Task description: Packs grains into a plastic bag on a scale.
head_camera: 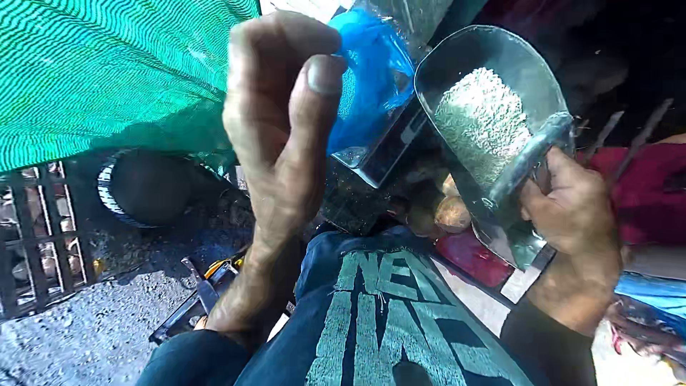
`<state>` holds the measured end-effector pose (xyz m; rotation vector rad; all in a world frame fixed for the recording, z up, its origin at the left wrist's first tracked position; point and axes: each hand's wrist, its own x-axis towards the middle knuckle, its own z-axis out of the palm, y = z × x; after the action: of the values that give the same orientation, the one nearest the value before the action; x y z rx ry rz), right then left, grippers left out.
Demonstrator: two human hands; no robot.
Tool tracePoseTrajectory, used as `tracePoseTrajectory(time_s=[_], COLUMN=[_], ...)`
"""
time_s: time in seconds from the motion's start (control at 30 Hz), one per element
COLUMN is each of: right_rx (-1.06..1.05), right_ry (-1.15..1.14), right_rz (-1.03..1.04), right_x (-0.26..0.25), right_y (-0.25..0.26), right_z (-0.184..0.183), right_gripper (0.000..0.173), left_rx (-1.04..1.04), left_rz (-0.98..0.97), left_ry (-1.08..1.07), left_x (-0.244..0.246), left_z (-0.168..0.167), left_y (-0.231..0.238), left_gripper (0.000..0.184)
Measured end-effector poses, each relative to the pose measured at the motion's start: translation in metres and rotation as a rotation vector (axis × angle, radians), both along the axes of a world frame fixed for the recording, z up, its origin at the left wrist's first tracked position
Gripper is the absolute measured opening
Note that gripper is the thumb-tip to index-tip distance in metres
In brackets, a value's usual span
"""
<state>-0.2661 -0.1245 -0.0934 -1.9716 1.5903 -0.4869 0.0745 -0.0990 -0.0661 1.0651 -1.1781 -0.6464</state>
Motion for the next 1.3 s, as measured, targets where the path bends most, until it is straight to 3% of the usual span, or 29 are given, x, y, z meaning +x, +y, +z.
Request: tracePoseTrajectory(time_s=[0.07,0.13,0.2,0.33,0.53,0.67,0.73,0.8,0.87,1.0,1.03,1.13,1.3], right_rx=[0.005,0.004,0.045,0.108,0.115,0.149,0.142,0.115,0.080,0.012,-0.001,0.023,0.194], right_ry=[-0.060,-0.119,-0.134,-0.114,-0.132,-0.113,-0.096,-0.095,-0.096,-0.097,-0.090,-0.001,0.140], right_rz=[-0.038,-0.054,-0.095,-0.138,-0.133,-0.103,-0.040,0.033,0.096,0.179,0.185,0.181,0.253], right_x=[-0.014,-0.030,-0.044,-0.069,-0.103,-0.118,-0.119,-0.112,-0.099,-0.051,-0.034,0.015,0.074], right_y=[0.014,0.029,0.045,0.070,0.088,0.090,0.088,0.079,0.069,0.039,0.031,0.009,-0.045], right_z=[-0.010,-0.022,-0.035,-0.054,-0.064,-0.063,-0.059,-0.050,-0.043,-0.024,-0.019,-0.001,0.020], right_gripper=[0.029,0.028,0.031,0.035,0.032,0.031,0.034,0.037,0.033,0.031,0.029,0.030,0.022], left_rx=[0.266,0.452,0.539,0.650,0.560,0.526,0.484,0.349,0.206,0.160,0.207,0.297,0.164], left_rz=[-0.063,0.027,0.112,0.060,-0.153,-0.196,-0.134,-0.036,0.219,0.616,0.643,0.538,0.098], left_ry=[0.103,0.182,0.242,0.314,0.369,0.399,0.270,0.004,-0.222,-0.521,-0.569,-0.582,-0.339], left_x=[-0.026,-0.043,-0.052,-0.066,-0.099,-0.101,-0.094,-0.080,-0.067,-0.056,-0.052,-0.027,0.004], left_z=[-0.024,-0.054,-0.070,-0.064,-0.029,-0.015,-0.010,-0.005,-0.006,-0.021,-0.026,-0.040,-0.055], left_y=[-0.013,-0.035,-0.061,-0.097,-0.124,-0.103,-0.061,-0.022,-0.005,-0.037,-0.051,-0.061,-0.005], left_gripper=[0.055,0.080,0.089,0.053,0.033,0.039,0.045,0.046,0.047,0.082,0.077,0.034,0.031])
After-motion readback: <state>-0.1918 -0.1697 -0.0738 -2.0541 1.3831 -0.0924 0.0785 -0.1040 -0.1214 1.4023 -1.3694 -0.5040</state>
